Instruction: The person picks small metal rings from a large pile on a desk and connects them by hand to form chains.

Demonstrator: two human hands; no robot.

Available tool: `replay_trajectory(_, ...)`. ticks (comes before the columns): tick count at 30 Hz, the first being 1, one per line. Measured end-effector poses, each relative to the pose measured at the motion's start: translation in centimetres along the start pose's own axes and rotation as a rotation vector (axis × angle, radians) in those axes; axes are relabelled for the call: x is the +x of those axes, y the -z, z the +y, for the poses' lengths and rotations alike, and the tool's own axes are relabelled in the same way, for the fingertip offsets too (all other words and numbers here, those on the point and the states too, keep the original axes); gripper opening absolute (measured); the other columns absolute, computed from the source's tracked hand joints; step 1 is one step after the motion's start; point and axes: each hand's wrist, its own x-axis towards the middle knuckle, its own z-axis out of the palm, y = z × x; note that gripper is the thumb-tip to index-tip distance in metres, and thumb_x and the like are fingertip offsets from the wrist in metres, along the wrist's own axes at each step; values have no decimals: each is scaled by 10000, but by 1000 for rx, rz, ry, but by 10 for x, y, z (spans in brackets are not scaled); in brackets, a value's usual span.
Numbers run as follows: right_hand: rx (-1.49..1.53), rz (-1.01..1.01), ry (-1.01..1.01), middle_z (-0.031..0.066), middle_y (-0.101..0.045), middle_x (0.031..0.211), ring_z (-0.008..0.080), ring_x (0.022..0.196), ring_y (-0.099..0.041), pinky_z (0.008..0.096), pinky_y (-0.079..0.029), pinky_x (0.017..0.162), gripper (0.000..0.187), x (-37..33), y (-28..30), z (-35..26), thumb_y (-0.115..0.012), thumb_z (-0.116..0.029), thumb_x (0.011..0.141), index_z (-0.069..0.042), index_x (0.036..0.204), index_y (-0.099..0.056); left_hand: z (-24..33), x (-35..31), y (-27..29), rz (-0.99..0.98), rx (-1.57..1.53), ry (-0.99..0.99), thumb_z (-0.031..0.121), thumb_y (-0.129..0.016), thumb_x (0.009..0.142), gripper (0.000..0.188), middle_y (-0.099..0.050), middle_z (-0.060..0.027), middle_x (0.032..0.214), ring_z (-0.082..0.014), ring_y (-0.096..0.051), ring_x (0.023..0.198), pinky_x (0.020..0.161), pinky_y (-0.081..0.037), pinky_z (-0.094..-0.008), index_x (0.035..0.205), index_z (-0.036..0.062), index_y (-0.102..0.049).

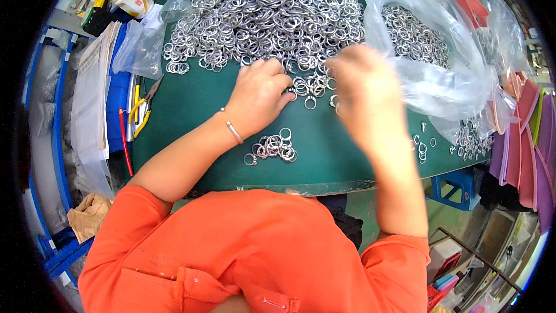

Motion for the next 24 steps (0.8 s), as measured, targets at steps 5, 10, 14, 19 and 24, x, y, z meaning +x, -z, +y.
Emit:
replay_trajectory(5, 3, -111, -36, 79, -588, 922, 281, 858, -563, 387, -462, 745, 247, -22, -55, -9, -630, 4, 680, -47, 916, -680, -4, -3, -8, 68, -10, -70, 137, -725, 741, 113, -586, -36, 832, -264, -578, 839, 733, -431, -403, 809, 85, -650)
replay_trajectory(10, 57, -129, -85, 70, -585, 954, 272, 866, -557, 382, -447, 742, 163, -26, -60, -11, -660, -22, 711, -59, 869, -668, -2, -15, 9, 187, -421, 65, 8, -705, 759, 131, -636, -56, 831, -197, -640, 771, 679, -498, -313, 870, 43, -644)
replay_trajectory(14, 42, -98, -76, 71, -605, 927, 276, 853, -570, 387, -444, 735, 103, -28, -59, -17, -670, -54, 761, -64, 863, -656, 1, -22, 12, 222, -827, 229, -62, -666, 811, 147, -646, -78, 915, -143, -663, 831, 717, -545, -249, 941, -10, -621)
replay_trajectory(19, 552, 42, -363, 85, -643, 887, 223, 781, -645, 320, -515, 695, 160, -38, -58, -27, -646, 34, 813, -28, 958, -616, 1, -27, 9, 186, -1463, 375, -68, -647, 838, 141, -637, -95, 966, -158, -655, 890, 764, -556, -257, 970, -39, -606)
replay_trajectory(24, 1107, 126, -590, 73, -640, 950, 112, 838, -634, 240, -524, 737, 142, -30, -51, -52, -607, 90, 847, 17, 968, -591, 2, -32, 15, 95, -1572, 545, -57, -626, 857, 140, -641, -84, 953, -142, -633, 847, 742, -534, -258, 995, -34, -624)
